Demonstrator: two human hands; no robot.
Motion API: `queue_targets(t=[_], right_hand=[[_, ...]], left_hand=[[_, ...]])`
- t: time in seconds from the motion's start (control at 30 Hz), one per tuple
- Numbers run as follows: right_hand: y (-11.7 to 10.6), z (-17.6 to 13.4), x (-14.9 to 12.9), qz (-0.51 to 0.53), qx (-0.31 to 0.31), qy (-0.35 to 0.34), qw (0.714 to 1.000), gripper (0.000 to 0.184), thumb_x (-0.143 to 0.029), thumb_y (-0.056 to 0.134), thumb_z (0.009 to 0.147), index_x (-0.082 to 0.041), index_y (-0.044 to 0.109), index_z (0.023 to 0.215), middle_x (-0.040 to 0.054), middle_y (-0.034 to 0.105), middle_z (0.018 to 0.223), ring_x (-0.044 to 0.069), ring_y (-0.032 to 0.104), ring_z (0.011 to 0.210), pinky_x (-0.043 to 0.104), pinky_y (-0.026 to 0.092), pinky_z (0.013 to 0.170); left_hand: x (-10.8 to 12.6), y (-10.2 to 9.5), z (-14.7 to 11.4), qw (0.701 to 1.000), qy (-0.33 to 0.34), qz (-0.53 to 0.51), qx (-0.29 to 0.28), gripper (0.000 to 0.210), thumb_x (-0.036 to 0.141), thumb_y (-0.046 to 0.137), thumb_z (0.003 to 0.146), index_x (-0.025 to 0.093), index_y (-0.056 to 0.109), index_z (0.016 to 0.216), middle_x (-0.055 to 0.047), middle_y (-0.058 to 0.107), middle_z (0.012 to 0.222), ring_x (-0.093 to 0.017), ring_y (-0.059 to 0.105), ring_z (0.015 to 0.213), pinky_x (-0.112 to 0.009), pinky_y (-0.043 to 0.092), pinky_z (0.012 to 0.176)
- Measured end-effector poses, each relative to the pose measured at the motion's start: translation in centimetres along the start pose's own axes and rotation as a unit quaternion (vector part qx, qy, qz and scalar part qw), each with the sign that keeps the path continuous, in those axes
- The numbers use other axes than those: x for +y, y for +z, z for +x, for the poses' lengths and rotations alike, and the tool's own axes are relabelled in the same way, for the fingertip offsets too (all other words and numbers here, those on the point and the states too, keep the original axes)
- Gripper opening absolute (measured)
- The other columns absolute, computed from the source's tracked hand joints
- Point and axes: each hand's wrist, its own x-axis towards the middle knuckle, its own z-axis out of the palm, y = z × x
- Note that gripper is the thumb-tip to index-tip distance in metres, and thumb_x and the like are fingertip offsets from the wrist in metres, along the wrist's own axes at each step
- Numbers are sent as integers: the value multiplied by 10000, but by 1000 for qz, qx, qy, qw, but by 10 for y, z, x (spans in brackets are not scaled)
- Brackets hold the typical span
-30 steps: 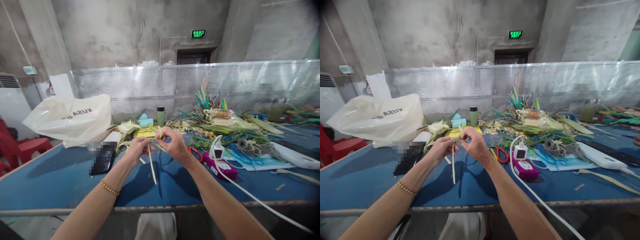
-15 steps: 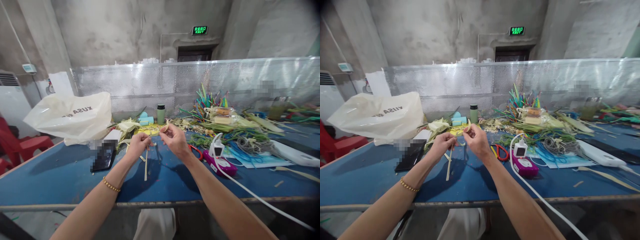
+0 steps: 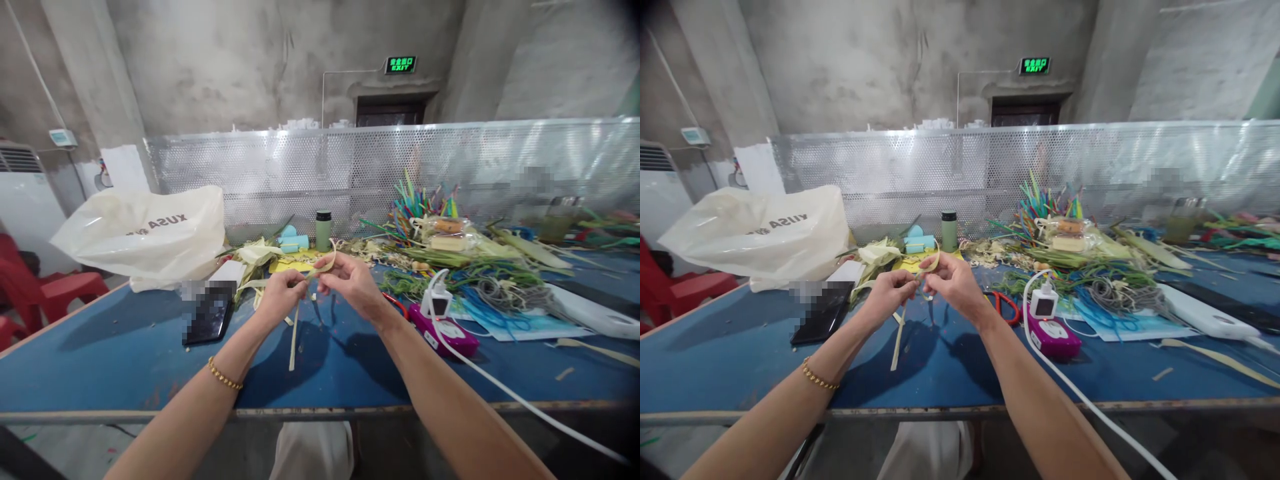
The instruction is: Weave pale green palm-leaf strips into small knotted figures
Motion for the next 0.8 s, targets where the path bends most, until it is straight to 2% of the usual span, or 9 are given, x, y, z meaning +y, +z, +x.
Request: queue_targets(t=[0.1, 0.23, 0.37, 0.43, 0.57, 0.7, 0.8], right_hand=[[0, 2, 6, -33, -7, -4, 999, 197, -240, 624, 745, -165, 621, 928, -3, 614, 656, 118, 590, 565, 245, 482, 541], [1, 4, 10, -49, 39, -16, 998, 206, -313, 659, 748, -160, 665, 886, -7, 585, 596, 109, 539, 497, 240, 450, 475], [2, 5, 6, -67, 102, -88, 989, 210, -357, 705, 715, -155, 667, 758, 57, 632, 807, 114, 570, 597, 241, 470, 513], [3, 5, 5, -69, 93, -77, 990, 237, -387, 689, 727, -154, 653, 762, 79, 639, 903, 110, 576, 579, 236, 466, 479], [3, 4, 9, -63, 54, -25, 996, 246, -385, 648, 763, -172, 619, 883, 41, 653, 768, 119, 583, 526, 227, 454, 445], [4, 4, 14, -51, 5, -14, 999, 211, -354, 642, 762, -173, 609, 866, 17, 643, 704, 121, 588, 539, 230, 467, 470], [4, 4, 11, -53, 7, -13, 998, 191, -335, 626, 768, -162, 597, 843, 1, 615, 631, 107, 555, 488, 219, 444, 433]], left_hand=[[3, -1, -1, 1000, 2, 21, -5, 219, 289, 547, 758, 158, 558, 583, 23, 523, 496, -84, 402, 452, -216, 282, 469], [3, -1, -1, 999, 13, 41, -5, 230, 282, 551, 754, 156, 557, 560, 24, 501, 488, -88, 396, 473, -218, 277, 481], [2, 1, -1, 999, 12, 51, -14, 222, 293, 557, 751, 147, 600, 590, 17, 527, 503, -90, 400, 477, -222, 277, 481], [4, 2, -2, 999, 13, 46, -22, 231, 305, 564, 748, 143, 606, 590, 14, 530, 507, -90, 405, 480, -221, 274, 476], [10, 2, -4, 998, -12, -14, -53, 219, 305, 563, 742, 135, 613, 613, 13, 521, 503, -91, 420, 465, -222, 289, 467], [13, 2, -6, 994, -8, -76, -79, 188, 257, 551, 731, 136, 595, 594, 19, 503, 507, -84, 416, 467, -220, 312, 479], [15, 1, -7, 986, -18, -130, -105, 143, 227, 561, 715, 132, 613, 622, 8, 544, 565, -79, 425, 489, -220, 326, 498]])
